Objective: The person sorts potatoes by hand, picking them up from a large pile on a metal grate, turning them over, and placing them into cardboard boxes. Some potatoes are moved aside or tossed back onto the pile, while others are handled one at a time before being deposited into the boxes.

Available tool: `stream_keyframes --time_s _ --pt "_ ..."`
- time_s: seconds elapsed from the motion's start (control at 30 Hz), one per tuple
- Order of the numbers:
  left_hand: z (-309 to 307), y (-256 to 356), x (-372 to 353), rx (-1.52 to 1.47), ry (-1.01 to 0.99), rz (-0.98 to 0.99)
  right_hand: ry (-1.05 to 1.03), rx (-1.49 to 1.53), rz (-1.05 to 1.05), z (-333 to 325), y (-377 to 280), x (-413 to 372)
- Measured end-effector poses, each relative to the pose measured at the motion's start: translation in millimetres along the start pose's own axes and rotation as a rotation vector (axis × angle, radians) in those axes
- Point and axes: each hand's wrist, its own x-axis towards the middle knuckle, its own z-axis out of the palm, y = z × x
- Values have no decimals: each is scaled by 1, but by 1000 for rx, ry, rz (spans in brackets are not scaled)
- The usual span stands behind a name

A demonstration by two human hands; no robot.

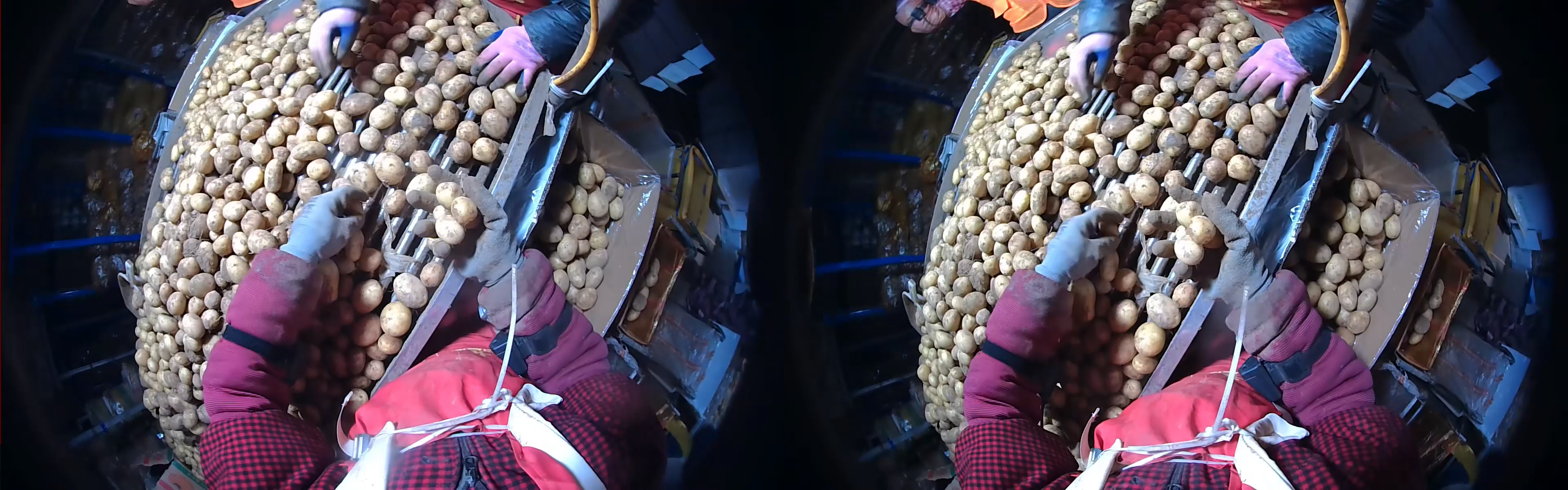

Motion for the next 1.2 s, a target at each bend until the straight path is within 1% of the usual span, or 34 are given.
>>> stream_keyframes --time_s 0.03,0.07,0.1,0.17,0.2,0.23,0.27,0.3,0.37,0.4,0.43,0.5,0.57,0.6,0.63,0.7,0.73,0.8,0.83,0.9,0.93,0.97,1.03,1.07,1.1,1.17,1.2 --pt "-4 -2 -1 -145 32 -61 2 -3 -7 2 0 0" --pt "-10 3 -3 -388 10 -148 -4 -6 -6 0 0 0" --pt "-15 9 -9 -394 53 -158 -25 8 6 -3 1 1" --pt "-24 15 -14 -492 54 -215 -52 16 22 -5 1 2" --pt "-26 16 -17 -494 60 -214 -20 -17 18 -5 1 2" --pt "-26 18 -20 -486 86 -137 12 -51 13 -5 1 1" --pt "-26 20 -23 -476 110 -59 12 -5 30 -8 3 2" --pt "-24 29 -27 -476 114 -56 9 -8 30 -7 4 2" --pt "-14 52 -36 -578 186 137 -44 -56 -13 -5 8 4" --pt "-11 67 -42 -648 155 163 55 -70 -25 7 11 3" --pt "-7 78 -45 -641 122 229 57 -72 -23 11 11 -1" --pt "3 89 -42 -369 165 482 -83 12 75 15 11 -7" --pt "4 104 -36 -79 246 777 -391 -428 -156 -33 24 27" --pt "7 104 -34 28 220 762 -181 -147 -63 0 16 8" --pt "16 104 -34 -9 204 717 28 137 27 33 9 -12" --pt "20 111 -32 38 188 716 11 180 2 19 6 -12" --pt "21 117 -36 44 170 699 -50 170 -27 -1 7 -8" --pt "28 117 -32 38 181 775 -156 205 -81 -7 -1 -16" --pt "32 117 -30 47 187 800 -149 202 -100 -12 -4 -19" --pt "36 126 -32 -20 183 816 -295 236 -133 -36 -6 -16" --pt "40 126 -34 -107 183 775 -411 216 -176 -58 -4 -12" --pt "47 124 -34 -195 176 744 -325 458 -4 -60 -14 -22" --pt "71 119 -34 -465 261 655 -373 524 -62 -63 -23 -32" --pt "74 118 -31 -424 236 649 -288 349 -141 -75 -28 -42" --pt "76 114 -29 -380 216 633 -193 278 -209 -75 -35 -52" --pt "93 98 -23 -327 179 647 145 177 -348 -51 -54 -88" --pt "90 110 -27 -175 161 681 175 209 -392 -51 -64 -101"
